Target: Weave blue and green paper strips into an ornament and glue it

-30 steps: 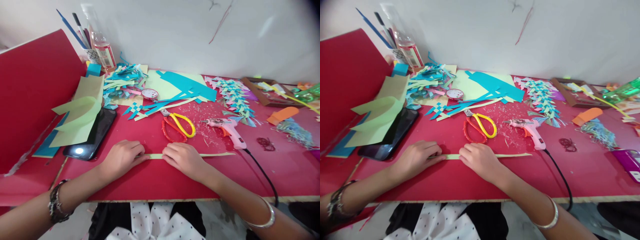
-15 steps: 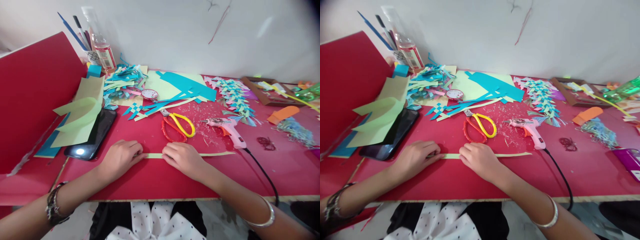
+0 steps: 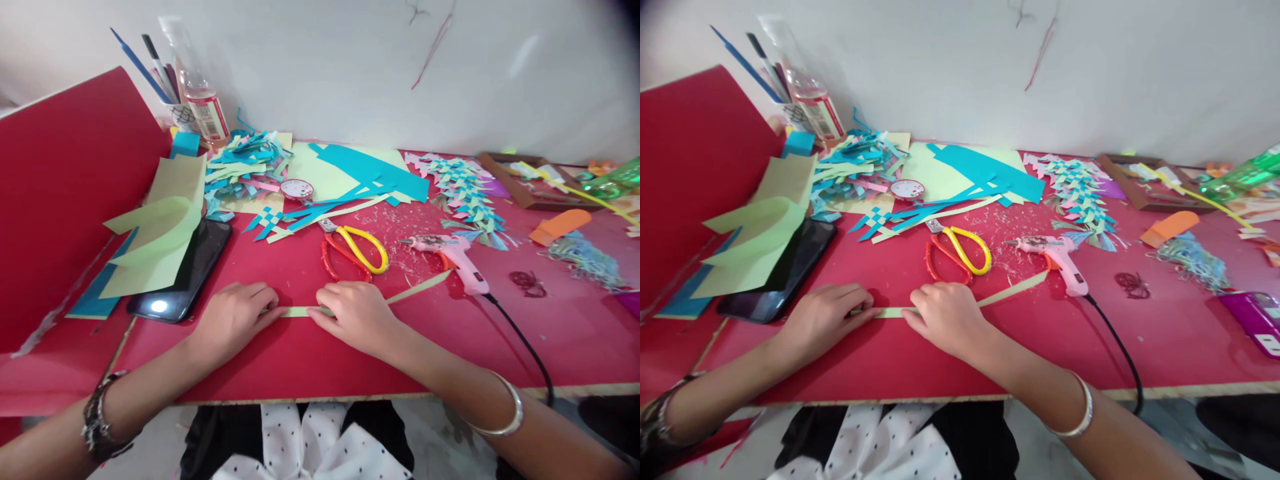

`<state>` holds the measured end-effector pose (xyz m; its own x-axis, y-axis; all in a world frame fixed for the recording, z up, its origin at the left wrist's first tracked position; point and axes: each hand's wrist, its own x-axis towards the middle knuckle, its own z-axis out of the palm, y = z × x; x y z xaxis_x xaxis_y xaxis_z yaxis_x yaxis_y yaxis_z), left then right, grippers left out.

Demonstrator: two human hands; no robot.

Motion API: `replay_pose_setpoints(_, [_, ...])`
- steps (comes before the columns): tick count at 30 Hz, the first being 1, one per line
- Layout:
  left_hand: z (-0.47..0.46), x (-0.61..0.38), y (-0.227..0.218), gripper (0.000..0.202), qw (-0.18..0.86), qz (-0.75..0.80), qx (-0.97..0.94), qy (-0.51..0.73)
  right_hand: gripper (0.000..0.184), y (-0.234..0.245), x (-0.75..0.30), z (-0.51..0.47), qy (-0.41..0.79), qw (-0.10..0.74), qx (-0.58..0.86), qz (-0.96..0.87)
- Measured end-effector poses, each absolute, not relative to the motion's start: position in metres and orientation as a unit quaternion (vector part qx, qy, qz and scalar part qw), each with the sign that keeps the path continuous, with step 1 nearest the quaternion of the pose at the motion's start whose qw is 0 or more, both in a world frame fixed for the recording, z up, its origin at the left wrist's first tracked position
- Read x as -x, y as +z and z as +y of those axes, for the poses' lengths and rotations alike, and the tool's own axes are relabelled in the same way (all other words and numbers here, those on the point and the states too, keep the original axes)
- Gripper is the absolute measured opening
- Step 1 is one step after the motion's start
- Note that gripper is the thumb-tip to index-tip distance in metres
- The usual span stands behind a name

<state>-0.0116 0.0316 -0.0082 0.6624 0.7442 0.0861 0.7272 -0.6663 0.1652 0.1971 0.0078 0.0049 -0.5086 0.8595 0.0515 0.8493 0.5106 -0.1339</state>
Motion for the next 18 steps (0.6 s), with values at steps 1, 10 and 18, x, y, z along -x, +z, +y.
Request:
replay_pose_setpoints(1, [0.032,0.011,-0.008,0.029,0.057,0.405,-0.91,0.073,0.027,0.005,-0.196,0.009,0.042,0.055,0.491,-0.868])
replay_pose_setpoints(10, [0.03,0.008,-0.005,0.029,0.041,0.421,-0.904,0.067,0.025,-0.002,-0.198,0.011,0.011,0.068,0.457,-0.887])
replay_pose_setpoints(18, [0.029,0.014,-0.008,0.025,0.056,0.394,-0.914,0.078,0.024,-0.006,-0.199,0.01,-0.022,0.081,0.445,-0.892])
